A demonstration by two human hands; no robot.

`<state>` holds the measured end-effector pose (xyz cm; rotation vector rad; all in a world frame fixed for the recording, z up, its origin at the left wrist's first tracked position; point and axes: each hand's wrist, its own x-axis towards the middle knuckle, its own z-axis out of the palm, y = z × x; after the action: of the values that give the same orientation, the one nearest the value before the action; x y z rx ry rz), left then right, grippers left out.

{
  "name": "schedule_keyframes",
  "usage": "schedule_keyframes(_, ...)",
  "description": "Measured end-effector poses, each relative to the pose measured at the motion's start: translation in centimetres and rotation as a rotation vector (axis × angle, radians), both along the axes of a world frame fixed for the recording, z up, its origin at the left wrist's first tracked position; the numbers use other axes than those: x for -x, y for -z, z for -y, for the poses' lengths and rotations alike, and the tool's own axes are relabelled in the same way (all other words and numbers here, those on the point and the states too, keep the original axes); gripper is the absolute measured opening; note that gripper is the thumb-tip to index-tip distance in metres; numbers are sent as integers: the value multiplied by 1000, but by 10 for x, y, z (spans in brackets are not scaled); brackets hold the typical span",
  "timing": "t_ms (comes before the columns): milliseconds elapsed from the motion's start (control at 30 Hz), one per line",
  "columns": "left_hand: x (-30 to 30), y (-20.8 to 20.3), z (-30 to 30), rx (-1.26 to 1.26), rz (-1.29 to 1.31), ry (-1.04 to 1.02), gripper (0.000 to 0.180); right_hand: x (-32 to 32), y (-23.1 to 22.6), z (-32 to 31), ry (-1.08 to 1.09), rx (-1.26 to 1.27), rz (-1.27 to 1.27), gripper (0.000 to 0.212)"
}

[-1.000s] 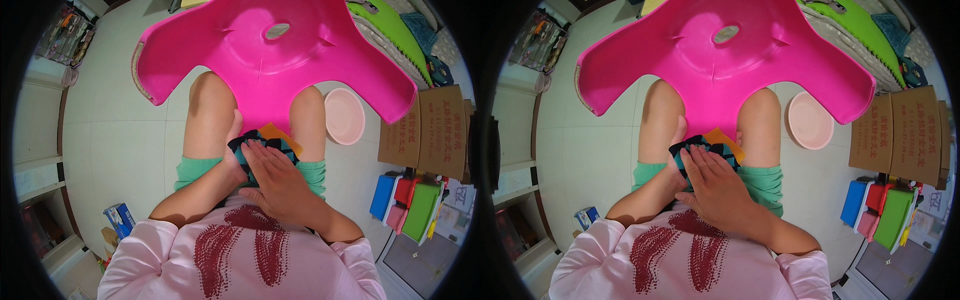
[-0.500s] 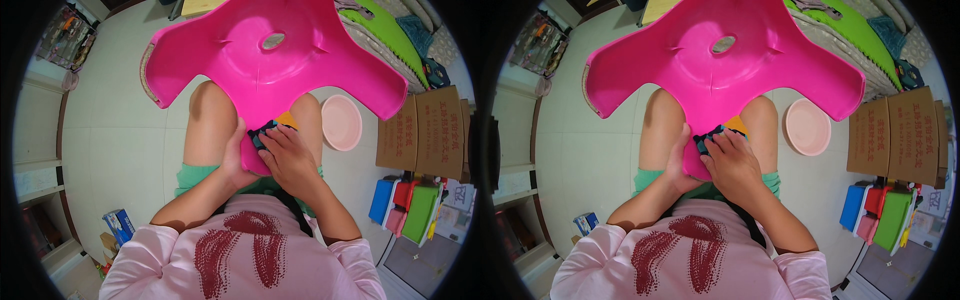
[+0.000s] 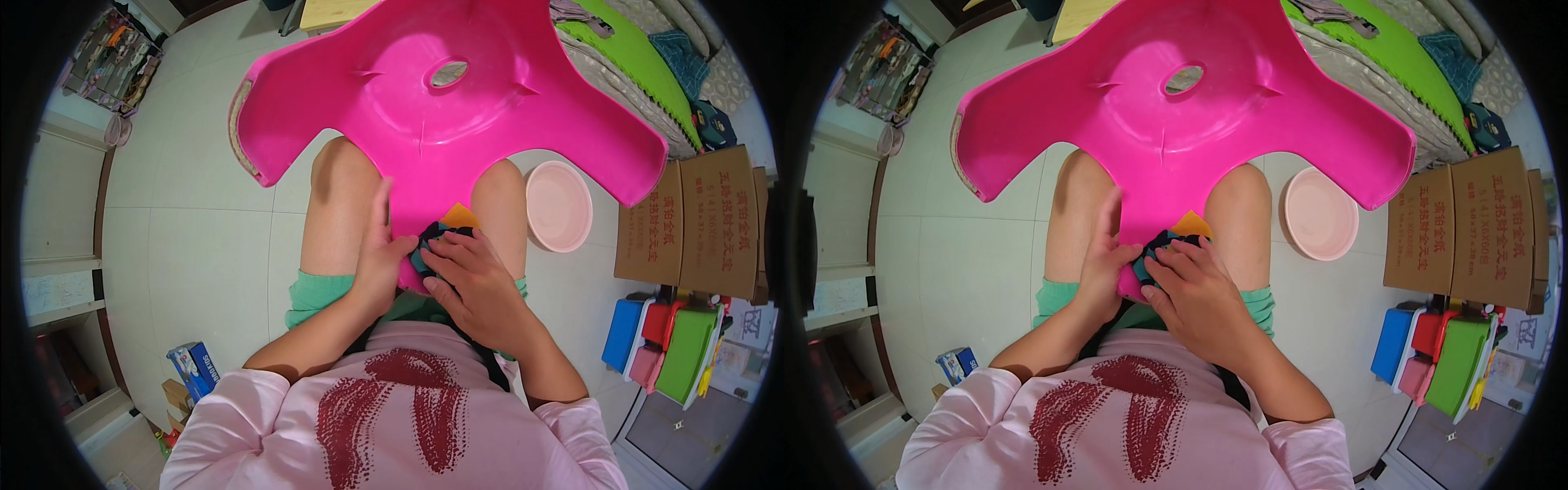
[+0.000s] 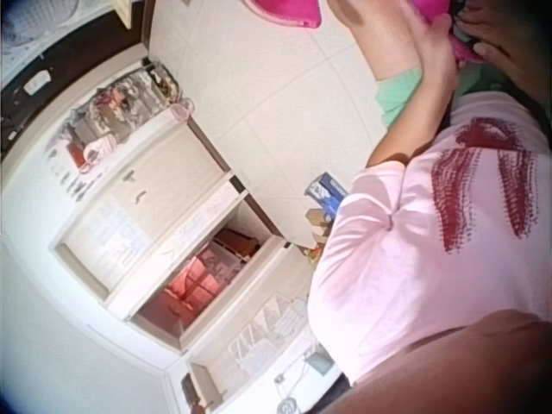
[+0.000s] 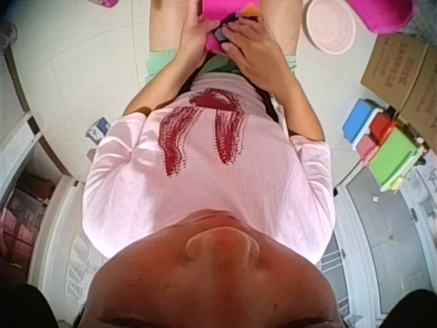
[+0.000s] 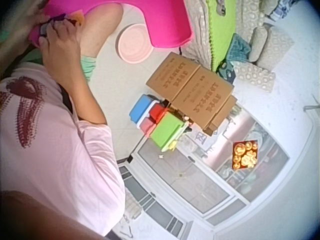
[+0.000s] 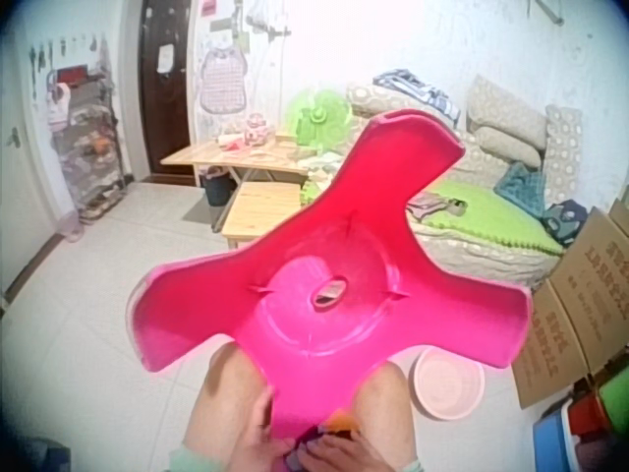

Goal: The person washes a small cloth in a pink basin on the floor and then uses it by hand to wipe various parts of a pink plastic stool.

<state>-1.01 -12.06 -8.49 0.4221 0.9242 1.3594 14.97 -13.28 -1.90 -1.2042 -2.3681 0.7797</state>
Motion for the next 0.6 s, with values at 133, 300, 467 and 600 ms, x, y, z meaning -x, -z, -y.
schedule_keyframes(133, 11, 2, 0, -32, -262, 347, 57, 0, 6, -1, 2, -37, 51, 33)
schedule_keyframes(300, 10, 0, 2, 38, -133, 336, 56, 2, 27, -18, 21, -110, 113, 35)
schedule_keyframes(467, 15, -7, 0, 99, -83, 396, 75, 2, 32, -22, 95, -139, 142, 36)
schedule_keyframes(600, 15, -12, -1, 63, -91, 406, 85, -1, 14, -19, 61, -21, 110, 36)
